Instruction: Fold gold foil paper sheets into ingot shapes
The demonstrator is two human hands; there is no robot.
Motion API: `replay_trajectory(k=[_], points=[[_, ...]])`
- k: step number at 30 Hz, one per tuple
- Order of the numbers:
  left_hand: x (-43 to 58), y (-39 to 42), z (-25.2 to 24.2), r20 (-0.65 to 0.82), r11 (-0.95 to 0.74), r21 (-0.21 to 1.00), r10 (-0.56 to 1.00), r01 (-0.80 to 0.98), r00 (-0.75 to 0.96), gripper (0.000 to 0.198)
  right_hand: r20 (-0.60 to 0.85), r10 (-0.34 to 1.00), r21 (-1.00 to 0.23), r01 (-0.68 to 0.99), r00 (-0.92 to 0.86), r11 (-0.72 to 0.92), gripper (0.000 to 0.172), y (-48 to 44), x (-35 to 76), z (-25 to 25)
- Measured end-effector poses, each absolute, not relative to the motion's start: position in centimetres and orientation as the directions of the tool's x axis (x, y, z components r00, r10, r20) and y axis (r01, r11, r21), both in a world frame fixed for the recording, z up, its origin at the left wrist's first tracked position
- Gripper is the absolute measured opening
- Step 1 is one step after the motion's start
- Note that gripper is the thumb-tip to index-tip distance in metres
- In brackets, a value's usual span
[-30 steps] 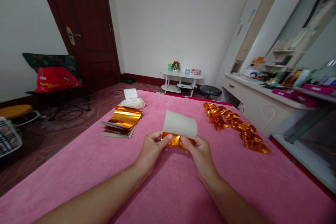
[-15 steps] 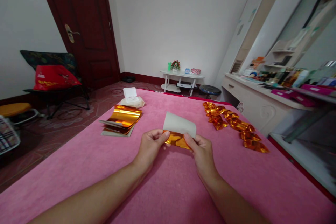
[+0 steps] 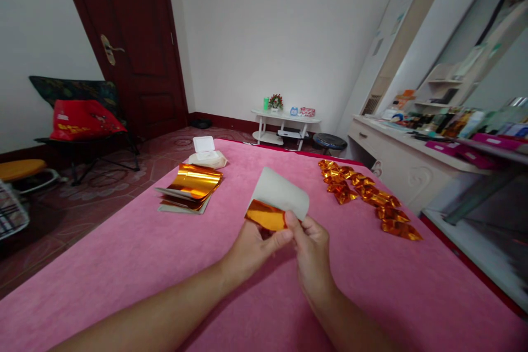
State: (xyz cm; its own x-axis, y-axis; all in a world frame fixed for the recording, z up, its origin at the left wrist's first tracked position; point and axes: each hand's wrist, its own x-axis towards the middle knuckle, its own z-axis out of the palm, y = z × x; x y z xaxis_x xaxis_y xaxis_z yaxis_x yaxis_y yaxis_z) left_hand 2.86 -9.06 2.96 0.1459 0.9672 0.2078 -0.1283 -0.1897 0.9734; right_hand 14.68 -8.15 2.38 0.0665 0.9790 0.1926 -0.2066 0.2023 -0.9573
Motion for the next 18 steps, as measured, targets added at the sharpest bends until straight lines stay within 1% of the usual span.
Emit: replay_trajectory(k=[4,6,8,11,15,18], points=[[3.4,-9.5,3.4,0.254,-0.255,0.964,0.967,-0.073,-0.017,0.023,0.187,0.981,-0.967,-0.165,0.047,0.192,0.027,-8.9,14.0,2.6],[3.0,-9.5,3.6,0.295,-0.297,0.953,0.955,-0.054,-0.037,0.021,0.184,0.982,-0.97,-0.153,0.035,0.187,0.028,-8.8,14.1,2.7],[2.4,-9.3,3.7,0.301,-0.302,0.953,0.953,-0.031,-0.04,0.021,0.187,0.982,-0.973,-0.132,0.031,0.19,0.029,-8.5,14.3,2.9],[1.3,-8.8,3.5,0.272,-0.271,0.962,0.962,0.023,-0.038,0.031,0.2,0.979,-0.975,-0.088,0.051,0.204,0.029,-8.0,14.8,3.2],[0.4,-8.2,2.9,0.271,-0.269,0.961,0.962,0.067,-0.016,0.043,0.21,0.975,-0.975,-0.06,0.077,0.214,0.03,-7.1,15.7,2.9],[0.3,-8.0,2.8,0.26,-0.259,0.965,0.966,0.041,-0.014,0.045,0.194,0.98,-0.974,-0.112,0.045,0.198,0.03,-6.8,16.1,2.4]])
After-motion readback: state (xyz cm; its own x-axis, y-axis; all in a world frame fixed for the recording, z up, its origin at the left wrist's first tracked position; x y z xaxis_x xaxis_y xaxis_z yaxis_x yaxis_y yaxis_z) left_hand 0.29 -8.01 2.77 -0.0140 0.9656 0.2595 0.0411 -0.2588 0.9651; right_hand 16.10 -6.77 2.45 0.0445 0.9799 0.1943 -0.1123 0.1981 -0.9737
